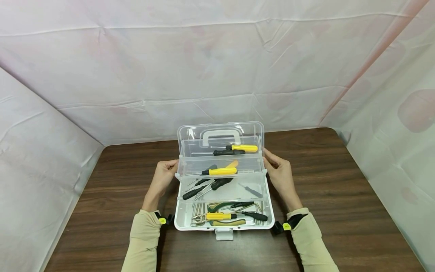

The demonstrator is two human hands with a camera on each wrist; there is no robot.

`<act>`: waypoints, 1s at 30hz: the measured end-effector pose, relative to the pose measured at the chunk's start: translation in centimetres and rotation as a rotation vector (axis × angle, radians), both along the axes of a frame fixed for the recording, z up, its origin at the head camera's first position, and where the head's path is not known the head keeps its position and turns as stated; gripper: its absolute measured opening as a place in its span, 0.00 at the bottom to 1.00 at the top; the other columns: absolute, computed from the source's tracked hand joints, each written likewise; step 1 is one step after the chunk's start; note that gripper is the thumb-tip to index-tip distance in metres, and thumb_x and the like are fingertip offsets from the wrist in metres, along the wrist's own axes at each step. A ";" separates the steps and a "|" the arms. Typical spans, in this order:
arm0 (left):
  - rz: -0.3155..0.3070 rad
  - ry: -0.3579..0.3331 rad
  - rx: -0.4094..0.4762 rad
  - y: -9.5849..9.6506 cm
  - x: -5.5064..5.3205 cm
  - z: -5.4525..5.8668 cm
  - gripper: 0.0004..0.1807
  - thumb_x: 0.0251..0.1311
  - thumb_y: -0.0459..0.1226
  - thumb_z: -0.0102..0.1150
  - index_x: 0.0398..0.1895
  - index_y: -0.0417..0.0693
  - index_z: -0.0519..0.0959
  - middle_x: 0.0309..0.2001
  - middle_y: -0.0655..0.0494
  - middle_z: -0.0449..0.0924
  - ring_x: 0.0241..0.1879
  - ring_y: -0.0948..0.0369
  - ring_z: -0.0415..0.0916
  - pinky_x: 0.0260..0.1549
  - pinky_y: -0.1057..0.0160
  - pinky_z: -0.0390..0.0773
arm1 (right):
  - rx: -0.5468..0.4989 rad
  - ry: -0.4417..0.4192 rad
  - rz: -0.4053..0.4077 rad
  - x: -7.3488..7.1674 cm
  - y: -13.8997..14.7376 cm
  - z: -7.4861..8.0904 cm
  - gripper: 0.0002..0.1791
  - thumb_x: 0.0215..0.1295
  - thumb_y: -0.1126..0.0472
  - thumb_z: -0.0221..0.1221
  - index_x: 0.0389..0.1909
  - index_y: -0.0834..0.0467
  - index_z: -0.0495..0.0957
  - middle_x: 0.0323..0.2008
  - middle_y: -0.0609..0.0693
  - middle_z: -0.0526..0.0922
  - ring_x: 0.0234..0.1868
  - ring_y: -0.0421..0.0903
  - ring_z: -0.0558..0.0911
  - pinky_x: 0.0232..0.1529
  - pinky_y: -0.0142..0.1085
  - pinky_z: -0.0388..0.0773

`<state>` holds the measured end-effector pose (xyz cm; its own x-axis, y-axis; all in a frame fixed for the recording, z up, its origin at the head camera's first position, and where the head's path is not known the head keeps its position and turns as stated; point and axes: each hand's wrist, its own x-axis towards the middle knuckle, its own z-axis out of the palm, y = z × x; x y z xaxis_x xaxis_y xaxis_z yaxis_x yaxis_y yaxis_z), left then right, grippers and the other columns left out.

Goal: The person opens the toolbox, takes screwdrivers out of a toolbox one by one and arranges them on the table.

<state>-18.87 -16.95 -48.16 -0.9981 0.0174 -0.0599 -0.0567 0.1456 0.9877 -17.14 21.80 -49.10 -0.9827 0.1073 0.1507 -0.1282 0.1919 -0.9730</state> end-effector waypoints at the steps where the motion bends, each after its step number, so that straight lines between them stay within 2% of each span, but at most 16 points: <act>1: -0.001 0.003 0.001 0.0 0.0 0.0 0.15 0.77 0.31 0.54 0.55 0.25 0.83 0.37 0.48 0.90 0.30 0.73 0.84 0.31 0.72 0.85 | -0.002 -0.001 0.001 0.0 0.0 0.0 0.24 0.74 0.64 0.63 0.68 0.62 0.77 0.45 0.25 0.85 0.47 0.29 0.86 0.42 0.22 0.84; 10: -0.018 0.010 0.015 -0.1 0.0 -0.2 0.15 0.77 0.30 0.53 0.53 0.24 0.83 0.45 0.36 0.89 0.31 0.72 0.85 0.32 0.70 0.87 | 0.001 -0.001 0.011 -0.1 0.0 0.1 0.24 0.73 0.69 0.61 0.69 0.64 0.76 0.45 0.24 0.84 0.46 0.22 0.83 0.42 0.20 0.82; 13: -0.014 0.006 0.014 0.0 -0.1 -0.4 0.15 0.77 0.29 0.53 0.51 0.22 0.83 0.43 0.41 0.89 0.28 0.72 0.84 0.31 0.71 0.86 | 0.005 -0.005 0.013 -0.1 0.0 0.0 0.24 0.73 0.70 0.61 0.69 0.63 0.76 0.45 0.24 0.84 0.46 0.23 0.83 0.42 0.20 0.82; 17: -0.011 -0.007 0.009 0.0 -0.1 -0.4 0.14 0.76 0.29 0.53 0.50 0.22 0.83 0.35 0.51 0.88 0.26 0.72 0.81 0.30 0.72 0.85 | 0.034 -0.011 0.008 -0.1 0.1 -0.1 0.25 0.73 0.70 0.60 0.69 0.61 0.76 0.43 0.24 0.84 0.42 0.24 0.83 0.39 0.21 0.81; 19: -0.017 -0.016 0.009 0.0 -0.1 -0.3 0.14 0.76 0.28 0.53 0.51 0.22 0.83 0.34 0.52 0.88 0.26 0.72 0.81 0.30 0.73 0.85 | 0.058 -0.017 0.006 -0.1 0.1 -0.2 0.24 0.73 0.69 0.61 0.69 0.59 0.77 0.41 0.23 0.84 0.40 0.24 0.82 0.37 0.21 0.80; 26: -0.038 -0.053 0.006 0.1 0.1 -0.2 0.15 0.76 0.26 0.51 0.56 0.22 0.81 0.44 0.40 0.88 0.28 0.72 0.83 0.30 0.74 0.85 | 0.077 -0.026 0.019 -0.2 0.2 -0.5 0.23 0.74 0.66 0.62 0.69 0.60 0.77 0.38 0.18 0.83 0.38 0.23 0.82 0.35 0.21 0.79; 30: -0.048 -0.062 0.006 0.0 0.1 -0.3 0.15 0.76 0.26 0.50 0.56 0.21 0.81 0.44 0.39 0.88 0.28 0.72 0.83 0.31 0.74 0.85 | 0.088 -0.025 0.023 -0.4 0.3 -0.8 0.23 0.74 0.66 0.61 0.68 0.63 0.76 0.35 0.16 0.83 0.37 0.23 0.82 0.35 0.21 0.79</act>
<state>-18.78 -16.92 -48.41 -0.9904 0.0658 -0.1212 -0.1108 0.1440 0.9834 -17.50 22.09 -49.85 -0.9884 0.0716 0.1341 -0.1098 0.2738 -0.9555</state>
